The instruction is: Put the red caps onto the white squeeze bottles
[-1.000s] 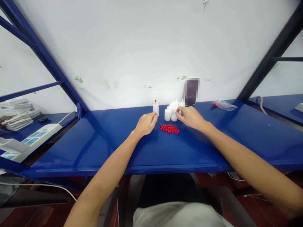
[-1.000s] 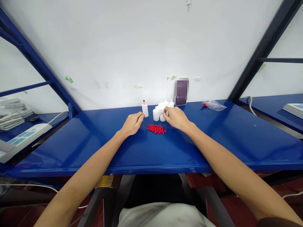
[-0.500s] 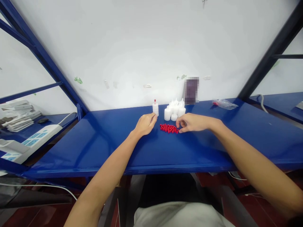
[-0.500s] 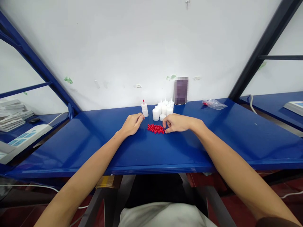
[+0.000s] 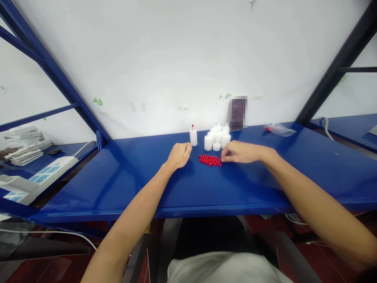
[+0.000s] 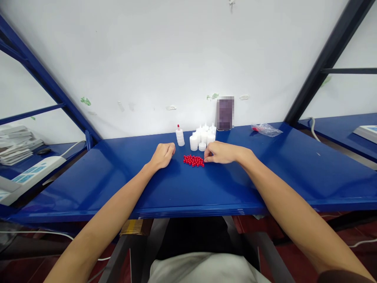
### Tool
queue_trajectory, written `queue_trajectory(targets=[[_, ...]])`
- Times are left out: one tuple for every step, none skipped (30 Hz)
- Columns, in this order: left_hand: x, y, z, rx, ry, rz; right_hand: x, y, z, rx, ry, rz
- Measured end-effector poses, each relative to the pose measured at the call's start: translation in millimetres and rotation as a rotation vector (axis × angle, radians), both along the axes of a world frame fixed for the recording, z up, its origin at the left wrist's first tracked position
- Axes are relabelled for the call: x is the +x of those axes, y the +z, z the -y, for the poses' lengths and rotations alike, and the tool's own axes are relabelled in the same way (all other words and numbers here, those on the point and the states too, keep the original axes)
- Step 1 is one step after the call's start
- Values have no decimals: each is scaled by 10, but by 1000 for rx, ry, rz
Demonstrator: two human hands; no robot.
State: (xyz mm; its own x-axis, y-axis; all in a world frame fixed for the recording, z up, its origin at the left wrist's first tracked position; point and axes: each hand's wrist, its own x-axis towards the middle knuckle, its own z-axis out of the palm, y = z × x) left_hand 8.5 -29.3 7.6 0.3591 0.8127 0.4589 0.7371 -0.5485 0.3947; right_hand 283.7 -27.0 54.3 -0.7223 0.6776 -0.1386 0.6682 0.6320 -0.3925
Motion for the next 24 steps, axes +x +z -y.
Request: queue_trajectory(targets=[[3, 1, 1, -3, -2, -7, -5, 2, 4, 6, 1, 2], [4, 1, 1, -5, -3, -12, -9, 5, 8, 13, 2, 5], [6, -1, -1, -7, -5, -17, -14, 8, 13, 20, 4, 9], [6, -4, -3, -8, -5, -21, -18, 11, 17, 28, 4, 14], [6, -8, -5, -9, -5, -25, -22, 14, 20, 33, 4, 17], [6, -11, -7, -10, -4, -29, -23, 15, 22, 37, 4, 21], [5, -14, -9, -11, -4, -31, -24, 15, 22, 39, 4, 24], [5, -16, -10, -13, -3, -34, -24, 15, 20, 39, 3, 27], [6, -17, -9, -14, -3, -35, -23, 13, 17, 40, 1, 30], [7, -17, -8, -15, -4, -36, -22, 11, 13, 42, -1, 33], [9, -16, -7, -16, -5, -38, -21, 9, 10, 43, -3, 34], [11, -16, -6, -16, -6, -38, -22, 7, 9, 43, -5, 34], [12, -15, -5, -17, -6, -39, -23, 5, 8, 41, -7, 33], [12, -16, -6, -18, -7, -38, -25, 4, 9, 37, -7, 30], [10, -17, -7, -18, -12, -35, -26, 3, 11, 33, -7, 26], [7, -19, -10, -20, -20, -29, -26, 3, 14, 29, -5, 21], [2, -20, -12, -23, -33, -20, -26, 5, 17, 26, -4, 17], [-3, -19, -12, -28, -49, -11, -24, 9, 22, 26, -4, 12], [-7, -16, -10, -33, -63, -1, -23, 15, 27, 35, -6, 6], [-8, -10, -5, -34, -72, 11, -24, 23, 33, 56, -9, -6], [-4, 1, 4, -28, -80, 24, -31, 32, 42, 91, -17, -29], [5, 16, 18, -11, -91, 36, -44, 40, 52, 137, -30, -67], [22, 33, 36, 16, -108, 43, -65, 45, 66, 186, -47, -120], [46, 53, 57, 51, -131, 46, -97, 46, 82, 229, -67, -187]])
